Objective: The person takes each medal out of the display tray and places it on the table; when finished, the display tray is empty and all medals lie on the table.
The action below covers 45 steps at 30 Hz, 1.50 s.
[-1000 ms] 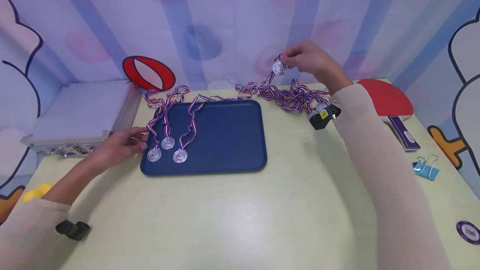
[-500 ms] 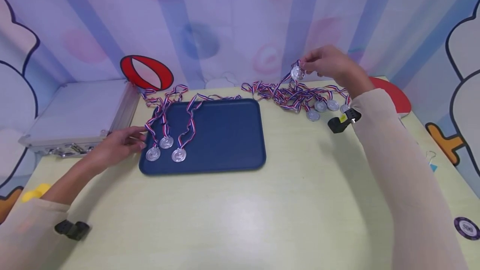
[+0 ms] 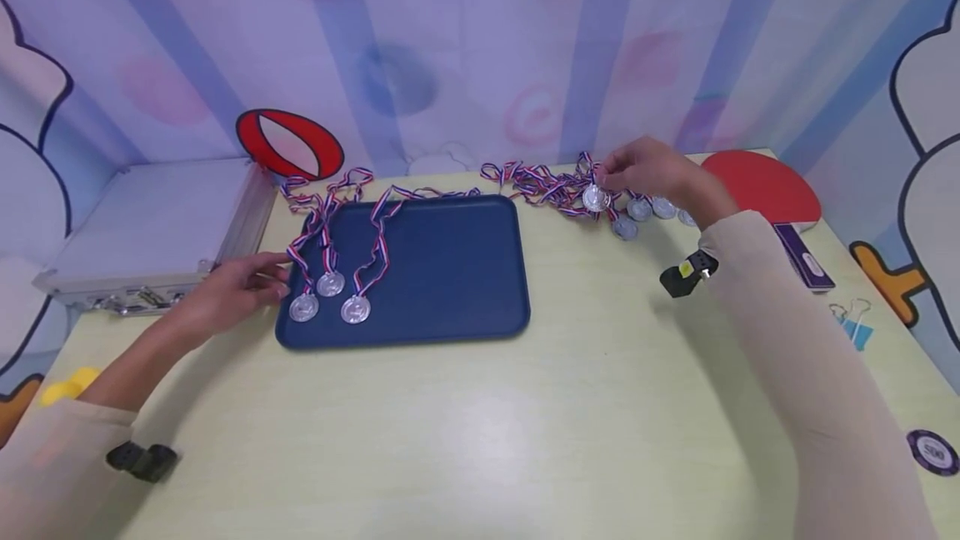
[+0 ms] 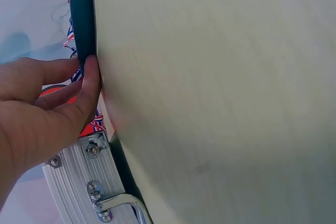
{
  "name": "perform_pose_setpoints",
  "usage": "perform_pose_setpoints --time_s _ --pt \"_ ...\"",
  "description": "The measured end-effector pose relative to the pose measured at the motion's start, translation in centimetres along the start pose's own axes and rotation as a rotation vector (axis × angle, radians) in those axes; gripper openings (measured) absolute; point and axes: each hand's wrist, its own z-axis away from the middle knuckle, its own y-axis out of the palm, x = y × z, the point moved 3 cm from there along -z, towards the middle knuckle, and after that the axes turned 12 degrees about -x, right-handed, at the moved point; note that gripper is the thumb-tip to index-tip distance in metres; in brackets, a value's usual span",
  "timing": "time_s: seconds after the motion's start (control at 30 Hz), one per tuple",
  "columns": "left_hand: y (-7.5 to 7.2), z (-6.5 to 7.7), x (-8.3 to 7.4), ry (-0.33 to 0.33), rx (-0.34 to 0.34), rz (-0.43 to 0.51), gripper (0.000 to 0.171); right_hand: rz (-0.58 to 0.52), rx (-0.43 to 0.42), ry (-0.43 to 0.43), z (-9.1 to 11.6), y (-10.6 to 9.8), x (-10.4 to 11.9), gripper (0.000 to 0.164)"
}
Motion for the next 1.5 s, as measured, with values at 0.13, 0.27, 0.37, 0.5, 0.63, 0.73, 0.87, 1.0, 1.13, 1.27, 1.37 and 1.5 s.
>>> perform_pose_setpoints --time_s 0.13,0.27,0.37,0.5,0.63,0.73,0.87,1.0,1.13,1.27,1.37,1.5 --pt "0.0 0.0 0.2 -0.005 -0.005 0.002 0.051 0.011 -0.003 -0.007 0.2 1.0 -0.8 0.027" --pt "0.1 0.0 0.2 -0.012 -0.002 0.005 0.052 0.03 -0.041 -0.025 0.1 2.0 -1.6 0.024" --pt "0.1 -0.1 0.3 -0.008 0.0 0.008 0.052 0.071 -0.082 -0.042 0.3 2.7 -2.1 0.024" --pt "0.2 -0.1 0.2 -0.002 0.001 0.007 0.052 0.133 -0.141 -0.066 0.5 3.1 -2.4 0.023" --pt "0.2 -0.1 0.2 -0.003 0.003 0.006 0.051 0.171 -0.174 -0.098 0.6 3.3 -2.4 0.022" --pt "0.2 0.0 0.2 -0.003 0.005 0.006 0.051 0.193 -0.179 -0.114 0.5 3.5 -2.5 0.02" --pt "0.2 0.0 0.1 -0.005 0.005 0.006 0.051 0.195 -0.178 -0.106 0.3 3.8 -2.6 0.018" --pt "0.2 0.0 0.0 -0.003 0.008 0.01 0.051 0.187 -0.166 -0.094 0.3 4.0 -2.5 0.017" --pt "0.2 0.1 0.1 -0.004 0.006 0.009 0.052 0.228 -0.159 -0.1 0.5 3.6 -2.2 0.017" --pt "0.1 0.1 0.0 -0.011 0.002 0.002 0.052 0.23 -0.161 -0.105 0.5 2.9 -2.0 0.018" --pt "0.1 0.1 0.0 -0.014 0.004 0.001 0.052 0.193 -0.183 -0.104 0.7 2.3 -1.7 0.018" --pt "0.2 0.0 0.0 -0.014 0.012 0.007 0.052 0.142 -0.216 -0.109 1.3 1.6 -0.8 0.021"
